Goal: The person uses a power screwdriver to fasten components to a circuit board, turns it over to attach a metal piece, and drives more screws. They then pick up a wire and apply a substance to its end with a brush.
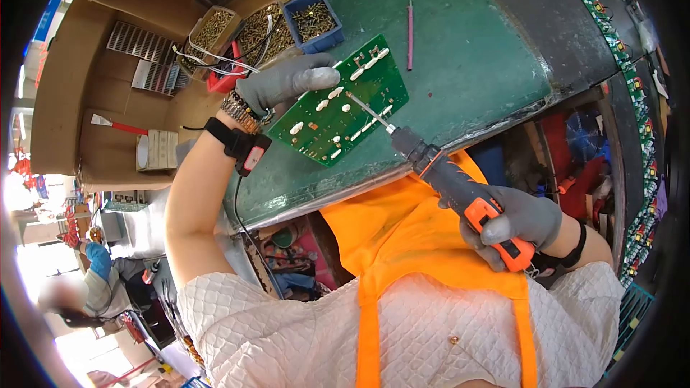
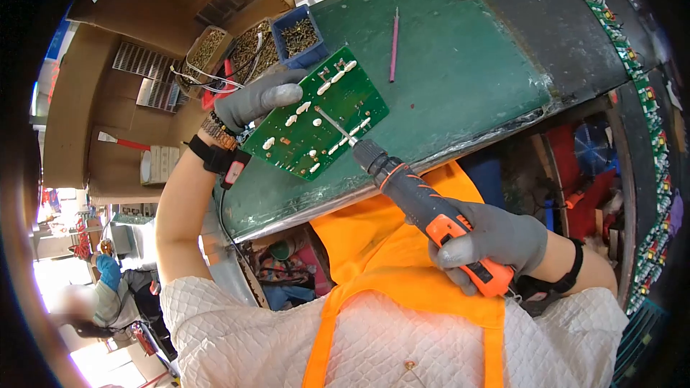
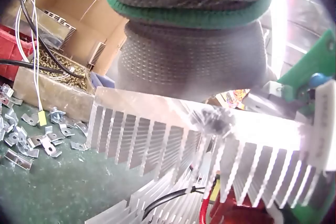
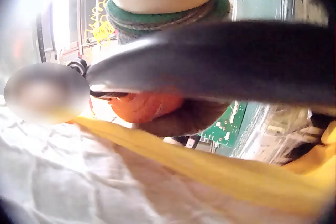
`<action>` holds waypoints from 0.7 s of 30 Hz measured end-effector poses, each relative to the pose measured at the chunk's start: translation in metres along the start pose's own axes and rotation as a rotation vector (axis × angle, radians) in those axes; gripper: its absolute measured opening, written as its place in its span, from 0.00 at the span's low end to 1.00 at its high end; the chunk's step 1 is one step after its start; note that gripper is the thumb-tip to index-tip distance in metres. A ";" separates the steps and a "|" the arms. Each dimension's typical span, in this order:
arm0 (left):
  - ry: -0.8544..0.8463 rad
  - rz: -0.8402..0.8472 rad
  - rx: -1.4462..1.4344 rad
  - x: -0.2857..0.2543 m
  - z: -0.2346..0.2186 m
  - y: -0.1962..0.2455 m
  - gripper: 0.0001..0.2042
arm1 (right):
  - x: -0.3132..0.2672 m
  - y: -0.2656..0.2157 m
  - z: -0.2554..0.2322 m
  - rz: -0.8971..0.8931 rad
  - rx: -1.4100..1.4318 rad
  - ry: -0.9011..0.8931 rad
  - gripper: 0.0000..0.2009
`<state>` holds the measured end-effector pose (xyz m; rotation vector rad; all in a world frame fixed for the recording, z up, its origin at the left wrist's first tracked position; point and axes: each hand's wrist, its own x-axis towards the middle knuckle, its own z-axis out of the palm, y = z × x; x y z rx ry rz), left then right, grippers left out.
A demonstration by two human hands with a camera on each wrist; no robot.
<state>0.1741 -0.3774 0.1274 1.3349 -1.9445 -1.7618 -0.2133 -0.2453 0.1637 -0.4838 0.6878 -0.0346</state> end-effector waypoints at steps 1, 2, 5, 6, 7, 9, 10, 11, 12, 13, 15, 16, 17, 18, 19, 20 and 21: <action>0.005 0.018 -0.024 0.000 0.003 0.000 0.36 | -0.002 -0.001 0.007 0.002 0.004 -0.005 0.31; 0.004 0.013 -0.022 0.000 0.005 0.000 0.36 | -0.003 -0.003 0.014 0.015 -0.005 0.027 0.30; 0.003 0.019 -0.083 -0.001 0.005 0.001 0.35 | -0.005 -0.007 0.022 0.053 -0.042 0.067 0.26; -0.006 -0.016 -0.073 -0.001 0.004 0.003 0.37 | -0.005 -0.007 0.025 0.079 -0.069 0.074 0.24; -0.013 -0.050 -0.065 -0.001 0.003 0.004 0.40 | -0.006 -0.008 0.028 0.082 -0.066 0.076 0.24; -0.008 -0.055 -0.065 0.000 0.003 0.003 0.39 | -0.007 -0.011 0.036 0.099 -0.062 0.124 0.20; -0.001 -0.061 -0.061 0.000 0.002 0.003 0.38 | -0.006 -0.012 0.038 0.100 -0.061 0.126 0.20; -0.002 -0.060 -0.062 -0.001 0.004 0.003 0.38 | -0.006 -0.013 0.040 0.105 -0.061 0.127 0.20; 0.016 -0.008 -0.068 -0.001 0.007 0.004 0.34 | -0.005 -0.013 0.042 0.110 -0.061 0.128 0.20; 0.033 0.044 -0.074 -0.001 0.009 0.005 0.30 | -0.005 -0.012 0.043 0.110 -0.058 0.131 0.20; 0.018 0.053 -0.063 0.000 0.007 0.002 0.29 | -0.005 -0.010 0.044 0.092 -0.077 0.133 0.19; 0.009 0.062 -0.050 0.001 0.006 0.001 0.29 | -0.005 -0.011 0.045 0.092 -0.076 0.137 0.19; 0.008 0.065 -0.051 0.002 0.005 0.001 0.29 | -0.005 -0.013 0.046 0.098 -0.086 0.142 0.19; 0.009 0.046 -0.032 0.001 0.004 0.001 0.29 | -0.004 -0.014 0.047 0.104 -0.096 0.145 0.18; 0.012 0.025 -0.013 0.001 0.003 0.001 0.29 | -0.004 -0.015 0.049 0.104 -0.099 0.146 0.18; 0.015 0.026 -0.014 0.001 0.003 0.001 0.29 | -0.004 -0.016 0.050 0.103 -0.081 0.152 0.18; 0.012 0.016 -0.010 0.001 0.002 0.000 0.29 | -0.004 -0.017 0.051 0.101 -0.062 0.157 0.17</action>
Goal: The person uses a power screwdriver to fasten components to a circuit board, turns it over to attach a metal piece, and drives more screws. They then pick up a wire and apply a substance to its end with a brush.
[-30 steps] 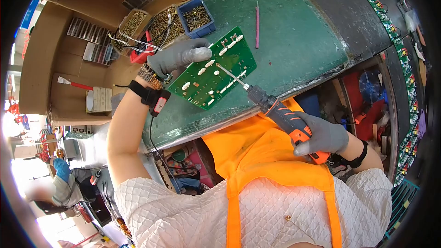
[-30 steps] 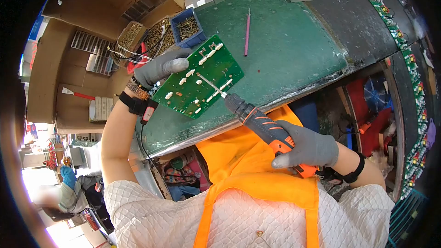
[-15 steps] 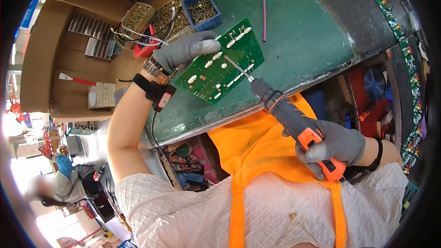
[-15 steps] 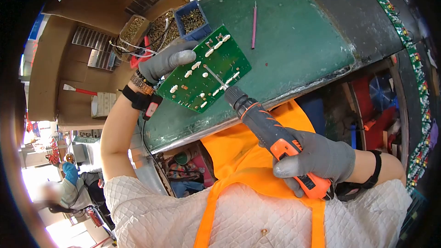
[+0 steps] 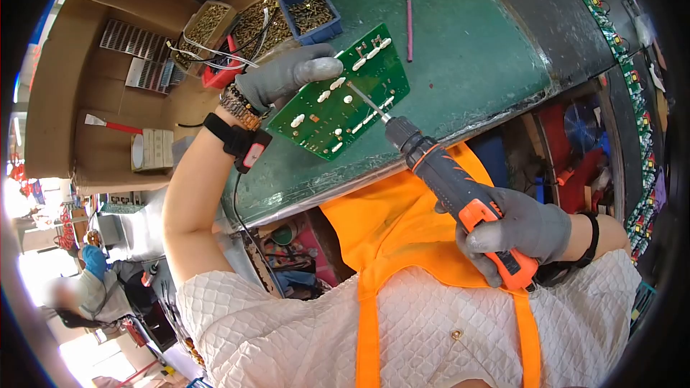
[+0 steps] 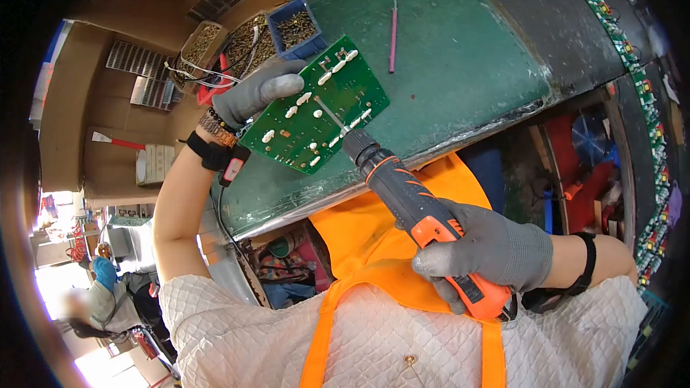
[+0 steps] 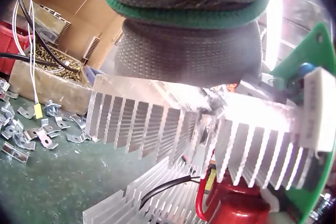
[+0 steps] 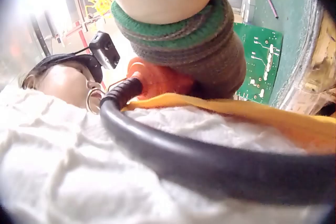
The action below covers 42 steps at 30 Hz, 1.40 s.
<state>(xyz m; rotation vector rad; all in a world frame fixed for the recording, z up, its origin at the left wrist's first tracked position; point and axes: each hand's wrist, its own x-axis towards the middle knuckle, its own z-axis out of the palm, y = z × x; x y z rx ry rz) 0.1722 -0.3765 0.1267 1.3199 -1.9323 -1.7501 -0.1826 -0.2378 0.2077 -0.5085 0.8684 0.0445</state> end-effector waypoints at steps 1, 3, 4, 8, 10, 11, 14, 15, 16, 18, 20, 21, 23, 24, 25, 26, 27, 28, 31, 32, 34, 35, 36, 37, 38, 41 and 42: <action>-0.004 -0.010 0.004 0.000 0.000 -0.001 0.29 | 0.000 0.000 0.000 0.000 -0.002 -0.001 0.17; -0.001 0.002 -0.011 0.001 0.002 0.000 0.29 | 0.002 0.002 -0.001 0.015 -0.024 0.010 0.17; 0.005 0.013 -0.024 0.000 0.003 0.001 0.29 | 0.003 0.003 -0.001 0.012 -0.030 0.004 0.17; -0.034 -0.037 -0.113 -0.003 0.003 0.004 0.31 | 0.008 0.010 -0.013 -0.023 -0.038 -0.015 0.18; -0.004 -0.021 0.055 -0.001 -0.009 0.009 0.30 | 0.006 0.015 -0.024 -0.048 -0.094 -0.021 0.18; 0.014 -0.006 0.215 0.001 -0.018 0.010 0.28 | 0.003 0.018 -0.029 -0.050 -0.084 -0.039 0.20; 0.390 0.083 0.436 0.020 -0.076 -0.032 0.24 | -0.007 0.024 -0.038 -0.075 -0.054 -0.072 0.24; 0.638 0.036 0.630 0.024 -0.091 -0.046 0.19 | -0.009 0.026 -0.041 -0.099 -0.022 -0.084 0.27; 0.642 0.039 0.638 0.027 -0.092 -0.053 0.19 | -0.008 0.029 -0.049 -0.098 -0.010 -0.100 0.31; 0.544 -0.168 1.160 0.034 -0.096 -0.061 0.10 | -0.011 0.026 -0.044 -0.137 -0.013 -0.068 0.32; 0.543 -0.218 1.198 0.047 -0.099 -0.070 0.10 | -0.012 0.023 -0.046 -0.178 -0.013 -0.031 0.34; 0.527 -0.277 1.227 0.050 -0.097 -0.065 0.09 | -0.011 0.024 -0.048 -0.197 -0.025 -0.045 0.34; 0.536 -0.278 1.303 0.047 -0.092 -0.062 0.08 | -0.010 0.028 -0.050 -0.208 -0.032 -0.060 0.35; 0.542 -0.292 1.309 0.044 -0.090 -0.058 0.08 | -0.009 0.028 -0.050 -0.212 -0.045 -0.047 0.36; 0.550 -0.307 1.317 0.040 -0.087 -0.054 0.08 | -0.008 0.029 -0.049 -0.217 -0.057 -0.036 0.37; 0.552 -0.308 1.324 0.036 -0.085 -0.054 0.08 | -0.008 0.028 -0.048 -0.222 -0.058 -0.040 0.37; 0.583 -0.293 1.301 0.033 -0.082 -0.056 0.08 | -0.008 0.028 -0.047 -0.230 -0.069 -0.034 0.36; 0.613 -0.275 1.278 0.033 -0.082 -0.059 0.09 | -0.007 0.027 -0.047 -0.238 -0.079 -0.027 0.35; 0.670 -0.209 1.173 0.031 -0.090 -0.071 0.10 | -0.005 0.024 -0.046 -0.250 -0.151 -0.017 0.33; 0.669 -0.209 1.176 0.032 -0.091 -0.075 0.10 | -0.005 0.025 -0.045 -0.252 -0.150 -0.019 0.33; 0.594 -0.235 1.228 0.028 -0.086 -0.070 0.10 | -0.003 0.025 -0.043 -0.255 -0.170 -0.018 0.32; 0.602 -0.236 1.229 0.028 -0.088 -0.072 0.10 | -0.001 0.026 -0.043 -0.258 -0.177 -0.019 0.32; 0.595 -0.271 1.221 0.032 -0.091 -0.073 0.11 | 0.000 0.027 -0.042 -0.265 -0.173 -0.036 0.31; 0.585 -0.302 1.214 0.036 -0.093 -0.074 0.11 | 0.000 0.028 -0.042 -0.273 -0.167 -0.049 0.30; 0.576 -0.335 1.207 0.040 -0.095 -0.076 0.11 | -0.001 0.029 -0.041 -0.278 -0.169 -0.043 0.30; 0.592 -0.327 1.192 0.034 -0.088 -0.063 0.10 | -0.003 0.030 -0.040 -0.272 -0.187 -0.031 0.29; 0.621 -0.313 1.140 0.033 -0.085 -0.059 0.10 | -0.003 0.033 -0.044 -0.275 -0.178 -0.059 0.32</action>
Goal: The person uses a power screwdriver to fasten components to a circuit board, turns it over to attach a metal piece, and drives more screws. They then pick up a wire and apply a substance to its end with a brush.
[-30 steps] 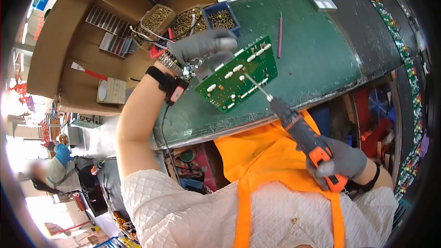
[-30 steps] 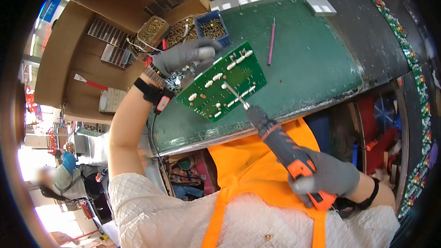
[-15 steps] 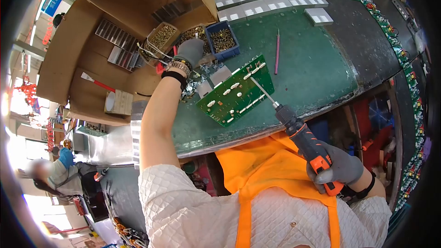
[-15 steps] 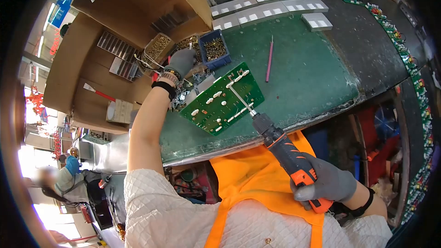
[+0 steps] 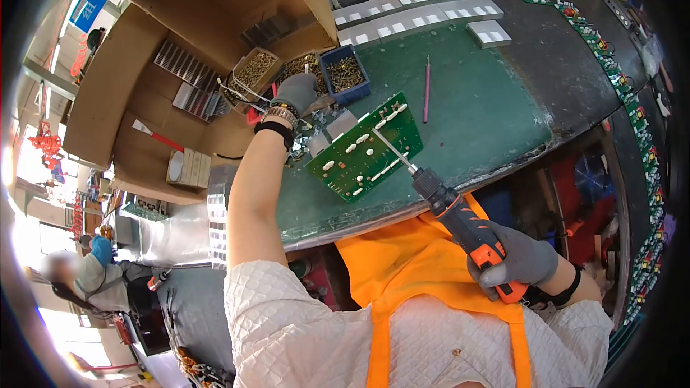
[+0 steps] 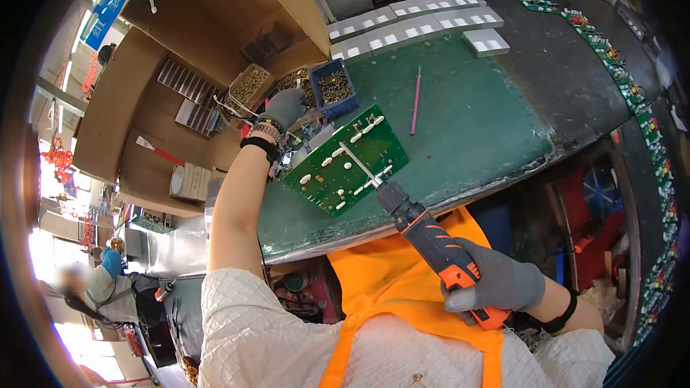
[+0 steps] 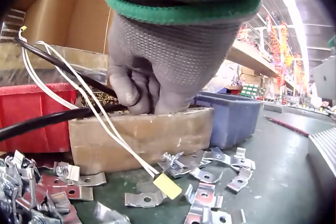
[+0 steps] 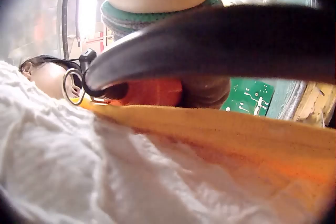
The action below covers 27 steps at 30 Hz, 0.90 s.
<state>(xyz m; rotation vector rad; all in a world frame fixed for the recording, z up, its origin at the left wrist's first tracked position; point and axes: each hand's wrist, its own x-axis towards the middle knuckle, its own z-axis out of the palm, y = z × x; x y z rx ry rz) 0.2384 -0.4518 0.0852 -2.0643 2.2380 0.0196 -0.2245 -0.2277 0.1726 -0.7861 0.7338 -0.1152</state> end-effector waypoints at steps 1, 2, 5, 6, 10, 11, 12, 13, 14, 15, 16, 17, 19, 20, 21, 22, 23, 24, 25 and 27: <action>0.003 0.004 0.001 -0.001 0.001 -0.001 0.10 | -0.001 0.002 -0.002 -0.006 0.013 -0.028 0.35; 0.106 0.005 -0.042 -0.001 0.003 -0.003 0.08 | -0.002 0.000 -0.001 -0.010 0.015 -0.025 0.35; 0.243 -0.036 -0.145 -0.001 0.004 -0.009 0.05 | -0.004 -0.005 0.001 0.031 0.021 -0.018 0.35; 0.263 -0.053 -0.249 -0.006 -0.002 -0.008 0.06 | -0.003 -0.005 0.001 0.033 0.008 -0.026 0.35; 0.402 -0.083 -0.677 -0.030 -0.027 0.003 0.06 | 0.002 -0.004 0.000 -0.029 -0.053 -0.026 0.37; 0.400 -0.080 -0.674 -0.036 -0.035 0.009 0.06 | 0.004 -0.004 0.000 -0.032 -0.049 -0.027 0.37; 0.361 -0.035 -0.886 -0.044 -0.045 0.017 0.07 | 0.005 -0.004 0.001 -0.035 -0.130 0.005 0.38; 0.314 0.007 -1.098 -0.055 -0.055 0.026 0.07 | 0.007 -0.003 0.001 -0.036 -0.208 0.037 0.40; 0.302 0.006 -1.096 -0.069 -0.068 0.039 0.07 | 0.008 -0.004 0.002 -0.033 -0.197 0.036 0.40; 0.263 0.086 -1.183 -0.085 -0.082 0.053 0.08 | 0.010 -0.009 0.003 -0.072 -0.273 0.037 0.41; 0.225 0.165 -1.270 -0.100 -0.093 0.065 0.08 | 0.011 -0.013 0.005 -0.110 -0.350 0.036 0.42; 0.220 0.158 -1.270 -0.111 -0.098 0.072 0.08 | 0.011 -0.016 0.007 -0.105 -0.346 0.031 0.42; 0.064 0.233 -1.437 -0.132 -0.106 0.084 0.09 | 0.012 -0.022 0.012 -0.056 -0.246 0.034 0.44; 0.068 0.227 -1.437 -0.139 -0.107 0.090 0.10 | 0.013 -0.023 0.013 -0.051 -0.246 0.029 0.44; 0.069 0.222 -1.438 -0.143 -0.108 0.092 0.10 | 0.013 -0.024 0.014 -0.066 -0.254 0.037 0.44; 0.029 0.218 -1.472 -0.147 -0.108 0.093 0.11 | 0.014 -0.024 0.015 -0.082 -0.262 0.047 0.44; -0.011 0.215 -1.507 -0.150 -0.108 0.095 0.12 | 0.014 -0.023 0.015 -0.079 -0.263 0.047 0.44; 0.008 0.224 -1.536 -0.152 -0.108 0.098 0.14 | 0.014 -0.022 0.014 -0.061 -0.272 0.048 0.44; 0.008 0.225 -1.538 -0.153 -0.107 0.098 0.14 | 0.014 -0.022 0.014 -0.044 -0.282 0.049 0.44; -0.020 0.237 -1.559 -0.154 -0.105 0.096 0.16 | 0.012 -0.023 0.016 -0.023 -0.284 0.055 0.44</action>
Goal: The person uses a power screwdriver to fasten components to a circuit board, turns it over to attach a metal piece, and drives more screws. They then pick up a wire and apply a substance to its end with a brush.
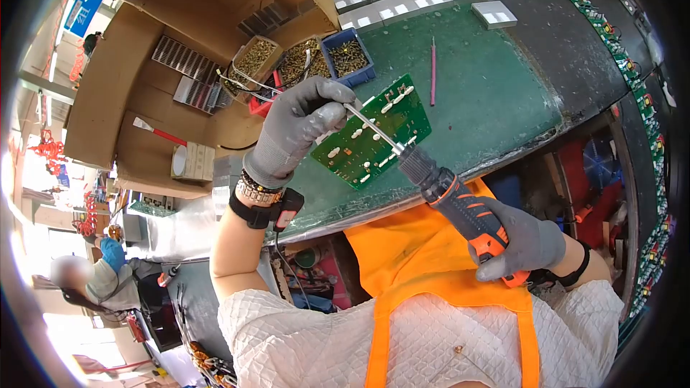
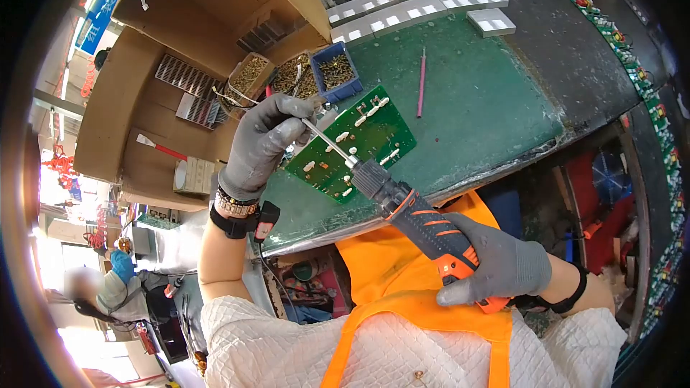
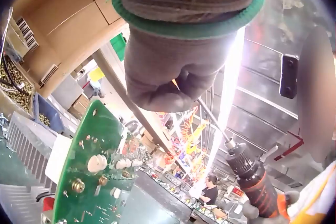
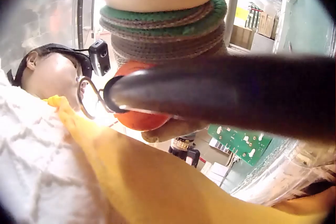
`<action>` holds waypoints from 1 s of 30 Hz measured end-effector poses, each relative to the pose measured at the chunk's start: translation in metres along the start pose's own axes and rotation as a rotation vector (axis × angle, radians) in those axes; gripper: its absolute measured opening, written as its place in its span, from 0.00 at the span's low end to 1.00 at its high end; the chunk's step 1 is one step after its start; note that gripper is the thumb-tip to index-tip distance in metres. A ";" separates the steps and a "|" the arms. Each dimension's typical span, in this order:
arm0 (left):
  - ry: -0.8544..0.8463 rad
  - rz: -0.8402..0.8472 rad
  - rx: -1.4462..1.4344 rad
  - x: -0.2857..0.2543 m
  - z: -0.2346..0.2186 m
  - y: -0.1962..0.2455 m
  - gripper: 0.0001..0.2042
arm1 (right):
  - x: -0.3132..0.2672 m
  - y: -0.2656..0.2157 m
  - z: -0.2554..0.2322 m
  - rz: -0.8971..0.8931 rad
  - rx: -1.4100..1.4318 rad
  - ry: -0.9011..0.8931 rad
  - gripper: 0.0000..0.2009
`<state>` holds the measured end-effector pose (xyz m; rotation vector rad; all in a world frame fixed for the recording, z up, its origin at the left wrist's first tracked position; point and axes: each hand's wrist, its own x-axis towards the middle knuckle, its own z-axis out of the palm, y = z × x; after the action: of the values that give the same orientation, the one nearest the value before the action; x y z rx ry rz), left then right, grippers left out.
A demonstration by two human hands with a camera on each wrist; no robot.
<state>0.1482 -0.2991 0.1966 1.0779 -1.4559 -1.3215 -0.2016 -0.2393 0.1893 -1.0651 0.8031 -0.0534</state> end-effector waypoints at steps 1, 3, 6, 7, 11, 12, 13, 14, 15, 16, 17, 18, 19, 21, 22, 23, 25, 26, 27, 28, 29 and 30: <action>-0.002 0.001 -0.002 0.000 0.000 -0.001 0.16 | -0.001 -0.001 0.000 0.021 0.000 0.001 0.44; -0.009 -0.010 -0.025 0.001 -0.001 -0.002 0.15 | -0.002 0.001 0.001 0.021 0.005 0.009 0.44; -0.016 -0.010 -0.020 0.001 -0.001 -0.004 0.15 | -0.003 0.005 0.000 0.013 -0.017 0.022 0.44; -0.015 -0.010 -0.020 0.000 0.000 -0.002 0.15 | -0.003 0.006 -0.001 0.007 -0.042 0.030 0.44; -0.015 0.188 0.198 0.001 0.003 0.000 0.12 | -0.005 0.004 -0.003 0.018 -0.049 0.008 0.43; -0.044 0.327 0.338 0.002 0.001 -0.001 0.10 | -0.006 0.005 -0.005 0.007 -0.026 -0.016 0.42; -0.043 0.325 0.335 0.001 0.002 0.001 0.10 | -0.006 0.005 -0.006 -0.003 -0.004 -0.040 0.42; -0.039 0.396 0.453 -0.001 0.002 0.005 0.08 | -0.007 0.004 -0.006 0.001 -0.004 -0.041 0.42; -0.035 0.466 0.572 -0.002 0.003 0.007 0.06 | -0.009 0.001 -0.005 0.023 0.016 -0.051 0.41; -0.032 0.463 0.571 -0.003 0.004 0.008 0.06 | -0.010 0.000 -0.005 0.045 0.036 -0.062 0.40; -0.029 0.527 0.666 -0.003 0.005 0.008 0.05 | -0.010 0.000 -0.005 0.049 0.035 -0.064 0.40; -0.027 0.589 0.761 -0.003 0.006 0.008 0.06 | -0.010 0.001 -0.006 0.056 0.106 -0.086 0.40; -0.025 0.586 0.758 -0.004 0.006 0.009 0.06 | -0.011 0.001 -0.006 0.064 0.176 -0.107 0.39; -0.049 0.501 0.826 -0.004 0.006 0.010 0.12 | -0.009 0.001 -0.005 0.068 0.157 -0.090 0.38; -0.048 0.495 0.820 -0.002 0.007 0.010 0.12 | -0.008 0.001 -0.004 0.069 0.135 -0.074 0.37; -0.047 0.454 0.780 0.002 0.006 0.009 0.15 | -0.006 0.001 -0.003 0.078 0.135 -0.076 0.37; -0.146 0.329 0.717 0.011 -0.011 0.003 0.24 | -0.002 0.001 -0.001 0.070 0.102 0.001 0.37; -0.135 0.324 0.715 0.014 -0.020 -0.008 0.24 | 0.001 0.005 -0.001 0.078 0.094 -0.005 0.37; -0.153 0.018 0.484 0.016 -0.028 -0.021 0.27 | 0.005 0.011 -0.001 0.113 0.113 -0.017 0.38; -0.171 -0.280 0.244 0.020 -0.034 -0.028 0.30 | 0.009 0.016 -0.001 0.146 0.133 -0.026 0.38; -0.360 -0.328 0.310 0.027 -0.038 -0.031 0.42 | 0.013 0.019 0.000 0.148 0.129 -0.028 0.38; -0.357 -0.328 0.308 0.032 -0.041 -0.036 0.42 | 0.017 0.022 0.000 0.158 0.124 -0.041 0.38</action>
<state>0.1813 -0.3418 0.1651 1.3767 -1.8481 -1.6172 -0.1964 -0.2345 0.1623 -0.8808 0.8337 0.0520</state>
